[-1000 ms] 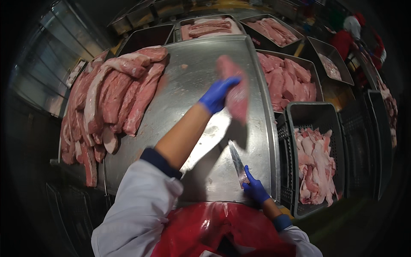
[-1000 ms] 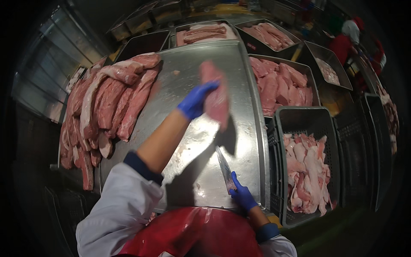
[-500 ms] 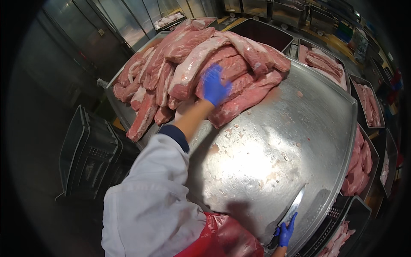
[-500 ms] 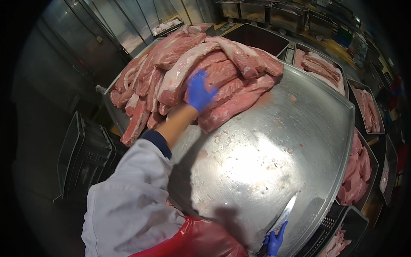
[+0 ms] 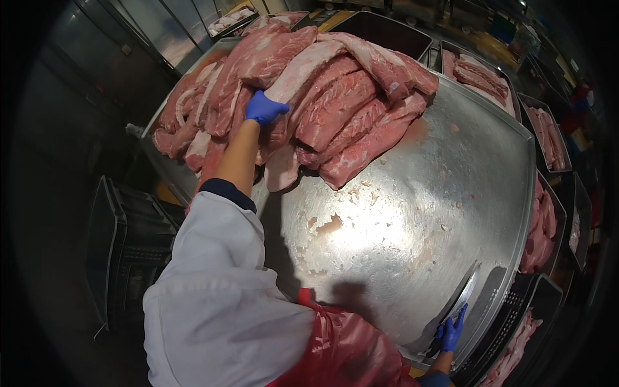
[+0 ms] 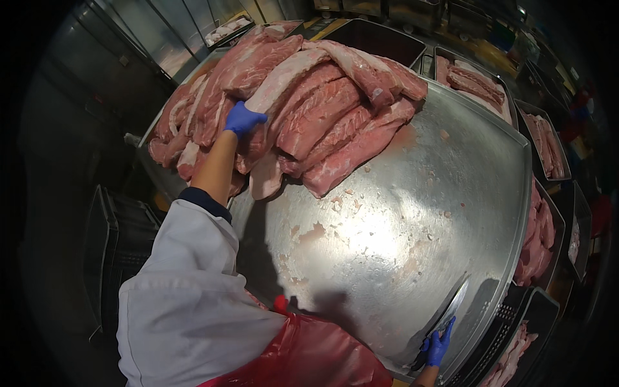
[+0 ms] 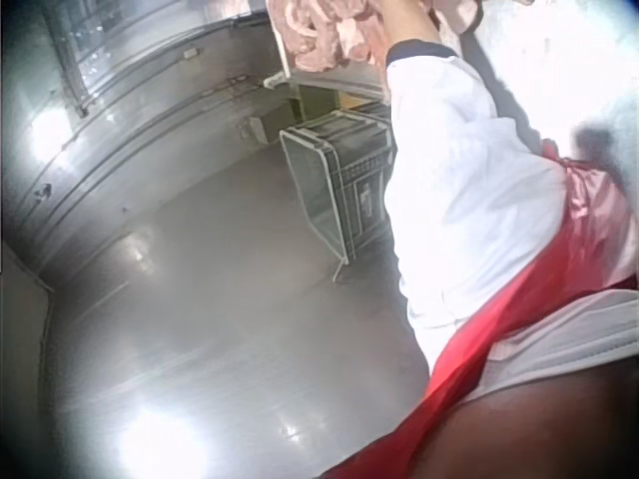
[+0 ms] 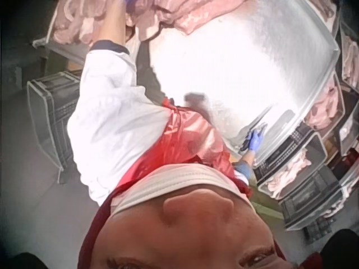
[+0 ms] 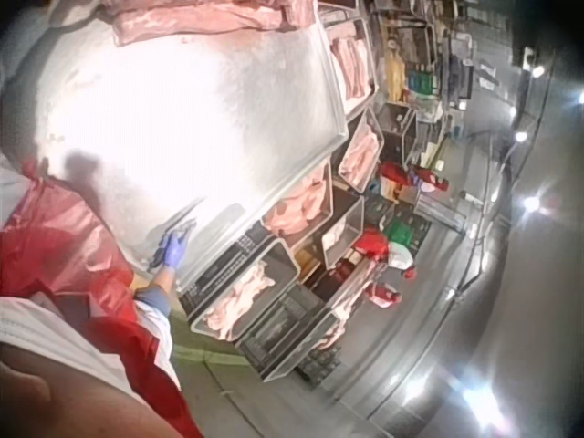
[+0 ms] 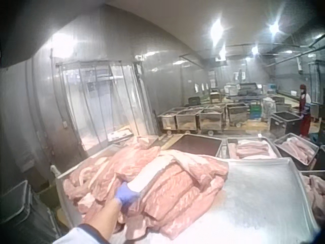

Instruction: The person trims fat and connective tissue from large cuts of raw meat using a knife. They repeatedly reposition the meat on a stainless steel table, slice off unwanted portions, and place the trimmed pieces into a nearby crate.

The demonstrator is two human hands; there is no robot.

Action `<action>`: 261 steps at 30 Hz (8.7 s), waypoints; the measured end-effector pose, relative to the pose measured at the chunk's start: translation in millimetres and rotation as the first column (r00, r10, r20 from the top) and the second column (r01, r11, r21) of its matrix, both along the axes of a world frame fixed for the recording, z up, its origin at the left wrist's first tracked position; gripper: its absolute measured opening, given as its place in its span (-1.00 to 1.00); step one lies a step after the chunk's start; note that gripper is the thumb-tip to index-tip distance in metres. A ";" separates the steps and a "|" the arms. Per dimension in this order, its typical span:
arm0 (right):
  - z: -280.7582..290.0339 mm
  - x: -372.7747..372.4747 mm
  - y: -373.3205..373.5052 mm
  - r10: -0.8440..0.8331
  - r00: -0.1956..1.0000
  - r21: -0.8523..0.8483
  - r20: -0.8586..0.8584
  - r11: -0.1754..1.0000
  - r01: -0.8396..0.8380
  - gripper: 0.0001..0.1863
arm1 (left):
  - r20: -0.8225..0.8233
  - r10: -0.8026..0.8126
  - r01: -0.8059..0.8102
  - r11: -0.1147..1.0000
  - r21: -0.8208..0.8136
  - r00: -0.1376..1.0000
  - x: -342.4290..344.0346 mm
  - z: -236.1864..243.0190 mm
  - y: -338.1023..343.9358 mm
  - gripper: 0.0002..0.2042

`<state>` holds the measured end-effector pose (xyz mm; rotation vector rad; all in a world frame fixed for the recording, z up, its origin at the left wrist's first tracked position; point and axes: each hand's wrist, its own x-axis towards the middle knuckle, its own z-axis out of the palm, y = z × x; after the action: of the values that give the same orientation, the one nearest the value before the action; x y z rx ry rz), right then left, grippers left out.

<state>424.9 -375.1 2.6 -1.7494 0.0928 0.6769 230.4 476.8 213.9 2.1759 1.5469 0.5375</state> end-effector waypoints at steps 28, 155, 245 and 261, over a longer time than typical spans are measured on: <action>35.6 -29.1 -47.1 -0.007 0.996 0.131 0.084 0.991 -0.004 -0.25 | 0.283 -0.205 0.323 0.819 -0.474 0.937 -48.6 -207.4 -466.3 -0.25; 198.2 -213.2 -348.9 -0.951 0.257 0.395 -0.172 0.173 0.902 -0.82 | 0.841 -0.532 0.584 -0.715 -0.384 -0.098 382.1 46.9 -980.2 -0.67; 3.9 74.5 -26.9 -0.014 1.000 0.273 -0.028 0.962 0.021 -0.56 | -0.303 -0.807 0.846 0.534 -0.009 0.506 283.5 -208.1 -552.5 0.01; -4.8 205.0 140.7 0.430 0.835 -0.342 0.344 0.885 -0.315 -0.15 | -0.179 -0.907 0.924 0.376 0.067 0.382 286.7 -210.4 -542.6 -0.10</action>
<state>629.9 -234.4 -2.2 -2.1729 -0.4889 0.5768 517.0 -65.9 3.5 2.7624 0.0681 0.1257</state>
